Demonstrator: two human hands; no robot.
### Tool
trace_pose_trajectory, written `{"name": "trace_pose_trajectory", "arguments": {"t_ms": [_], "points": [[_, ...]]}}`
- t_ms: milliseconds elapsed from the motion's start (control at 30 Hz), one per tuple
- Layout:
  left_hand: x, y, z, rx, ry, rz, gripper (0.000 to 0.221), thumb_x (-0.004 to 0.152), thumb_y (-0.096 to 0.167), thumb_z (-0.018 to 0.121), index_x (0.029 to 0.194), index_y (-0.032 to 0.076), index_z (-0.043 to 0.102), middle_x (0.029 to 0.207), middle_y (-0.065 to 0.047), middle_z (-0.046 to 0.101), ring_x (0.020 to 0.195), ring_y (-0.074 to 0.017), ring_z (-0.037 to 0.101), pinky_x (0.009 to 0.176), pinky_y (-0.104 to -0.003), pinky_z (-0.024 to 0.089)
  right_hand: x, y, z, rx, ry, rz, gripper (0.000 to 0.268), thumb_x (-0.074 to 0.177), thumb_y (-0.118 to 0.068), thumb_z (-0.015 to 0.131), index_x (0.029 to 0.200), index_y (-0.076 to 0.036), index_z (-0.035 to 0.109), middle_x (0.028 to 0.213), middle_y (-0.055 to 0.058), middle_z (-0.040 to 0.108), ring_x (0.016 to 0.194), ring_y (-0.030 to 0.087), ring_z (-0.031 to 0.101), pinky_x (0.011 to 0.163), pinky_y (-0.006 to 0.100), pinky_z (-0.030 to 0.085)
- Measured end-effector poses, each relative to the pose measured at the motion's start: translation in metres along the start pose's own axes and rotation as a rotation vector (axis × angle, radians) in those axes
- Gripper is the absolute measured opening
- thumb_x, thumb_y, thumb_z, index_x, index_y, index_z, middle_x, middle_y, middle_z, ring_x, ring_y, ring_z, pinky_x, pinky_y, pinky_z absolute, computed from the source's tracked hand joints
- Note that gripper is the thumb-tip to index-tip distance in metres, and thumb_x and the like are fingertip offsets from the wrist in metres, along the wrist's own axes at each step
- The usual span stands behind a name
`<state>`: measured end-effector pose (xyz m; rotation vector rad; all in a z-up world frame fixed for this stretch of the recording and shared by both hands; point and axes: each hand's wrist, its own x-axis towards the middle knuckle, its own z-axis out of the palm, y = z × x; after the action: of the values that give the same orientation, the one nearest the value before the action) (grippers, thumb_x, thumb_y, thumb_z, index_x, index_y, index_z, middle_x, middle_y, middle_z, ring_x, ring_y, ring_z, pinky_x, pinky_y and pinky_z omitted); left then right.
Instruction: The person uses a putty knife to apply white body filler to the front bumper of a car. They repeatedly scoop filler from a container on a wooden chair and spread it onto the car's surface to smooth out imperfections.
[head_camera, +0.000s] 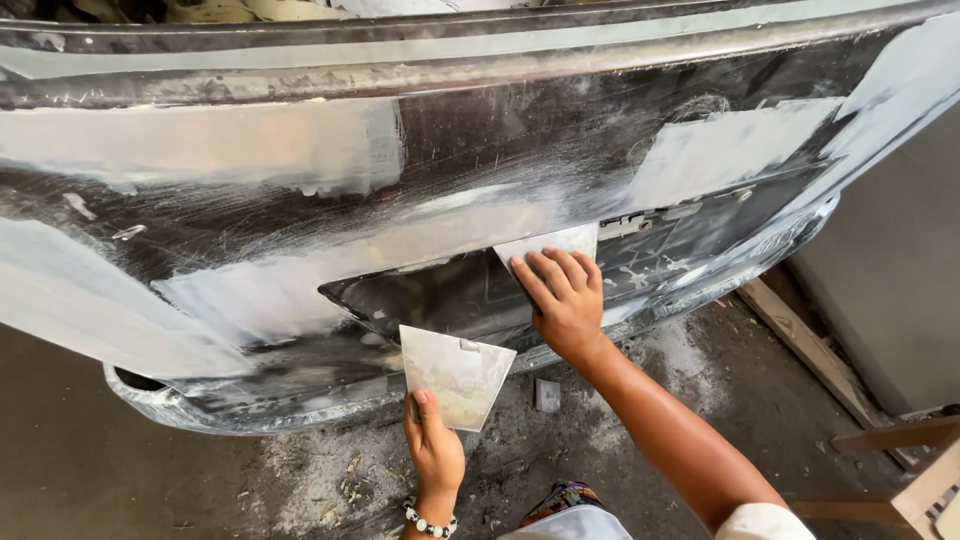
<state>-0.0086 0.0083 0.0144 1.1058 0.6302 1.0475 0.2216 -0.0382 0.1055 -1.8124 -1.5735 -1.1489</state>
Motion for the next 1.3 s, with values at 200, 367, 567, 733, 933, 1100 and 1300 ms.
{"name": "trace_pose_trajectory", "arguments": {"t_ms": [200, 367, 567, 733, 933, 1100, 1300], "points": [[0.0, 0.018, 0.001, 0.011, 0.0, 0.097, 0.053, 0.109, 0.043, 0.036, 0.123, -0.003, 0.058, 0.107, -0.01, 0.066, 0.093, -0.0156, 0.061, 0.081, -0.027, 0.049, 0.029, 0.011, -0.032, -0.022, 0.084, 0.037, 0.049, 0.086, -0.002, 0.066, 0.134, -0.009, 0.065, 0.131, 0.009, 0.064, 0.127, 0.028, 0.057, 0.113, 0.05, 0.036], [0.002, -0.003, -0.002, 0.014, 0.005, 0.055, 0.053, 0.112, 0.042, 0.036, 0.122, -0.005, 0.06, 0.105, -0.012, 0.064, 0.09, -0.0179, 0.058, 0.076, -0.029, 0.047, 0.066, 0.016, -0.048, -0.002, 0.096, 0.01, 0.058, 0.078, -0.007, 0.068, 0.136, -0.008, 0.064, 0.132, 0.01, 0.062, 0.129, 0.03, 0.056, 0.114, 0.051, 0.035], [0.003, 0.014, 0.008, 0.01, -0.01, 0.031, 0.054, 0.109, 0.043, 0.035, 0.129, -0.003, 0.057, 0.109, -0.011, 0.065, 0.094, -0.0169, 0.061, 0.079, -0.028, 0.049, 0.083, 0.017, -0.042, -0.007, 0.07, 0.014, 0.062, 0.078, -0.005, 0.068, 0.139, -0.008, 0.064, 0.137, 0.01, 0.062, 0.134, 0.03, 0.055, 0.119, 0.051, 0.035], [0.009, 0.016, 0.011, -0.053, -0.014, 0.021, 0.054, 0.108, 0.043, 0.035, 0.131, -0.002, 0.056, 0.112, -0.01, 0.065, 0.097, -0.0161, 0.062, 0.079, -0.027, 0.049, 0.083, 0.018, -0.034, 0.003, 0.049, 0.027, 0.062, 0.076, -0.004, 0.067, 0.137, -0.009, 0.066, 0.138, 0.01, 0.063, 0.134, 0.031, 0.056, 0.12, 0.051, 0.037], [0.019, -0.002, 0.009, -0.154, -0.041, -0.013, 0.053, 0.109, 0.044, 0.038, 0.128, -0.002, 0.057, 0.11, -0.011, 0.064, 0.094, -0.0154, 0.06, 0.075, -0.027, 0.048, 0.054, 0.018, -0.011, 0.009, 0.083, 0.001, 0.054, 0.081, -0.007, 0.069, 0.135, -0.009, 0.067, 0.132, 0.011, 0.066, 0.131, 0.032, 0.057, 0.118, 0.052, 0.039], [0.018, -0.001, 0.007, -0.15, -0.052, 0.008, 0.054, 0.111, 0.046, 0.039, 0.126, -0.003, 0.057, 0.11, -0.01, 0.063, 0.093, -0.0145, 0.058, 0.073, -0.026, 0.045, 0.024, 0.011, 0.004, 0.002, 0.014, 0.002, 0.055, 0.077, -0.001, 0.065, 0.131, -0.01, 0.069, 0.128, 0.01, 0.068, 0.128, 0.03, 0.059, 0.115, 0.051, 0.04], [0.016, 0.008, 0.003, -0.148, -0.027, 0.019, 0.056, 0.109, 0.047, 0.038, 0.127, -0.002, 0.057, 0.113, -0.01, 0.065, 0.097, -0.0151, 0.061, 0.077, -0.027, 0.048, 0.027, -0.005, -0.052, 0.5, -0.066, 0.225, 0.058, 0.075, 0.015, 0.06, 0.13, -0.004, 0.066, 0.131, 0.015, 0.065, 0.126, 0.036, 0.058, 0.109, 0.046, 0.046]]}}
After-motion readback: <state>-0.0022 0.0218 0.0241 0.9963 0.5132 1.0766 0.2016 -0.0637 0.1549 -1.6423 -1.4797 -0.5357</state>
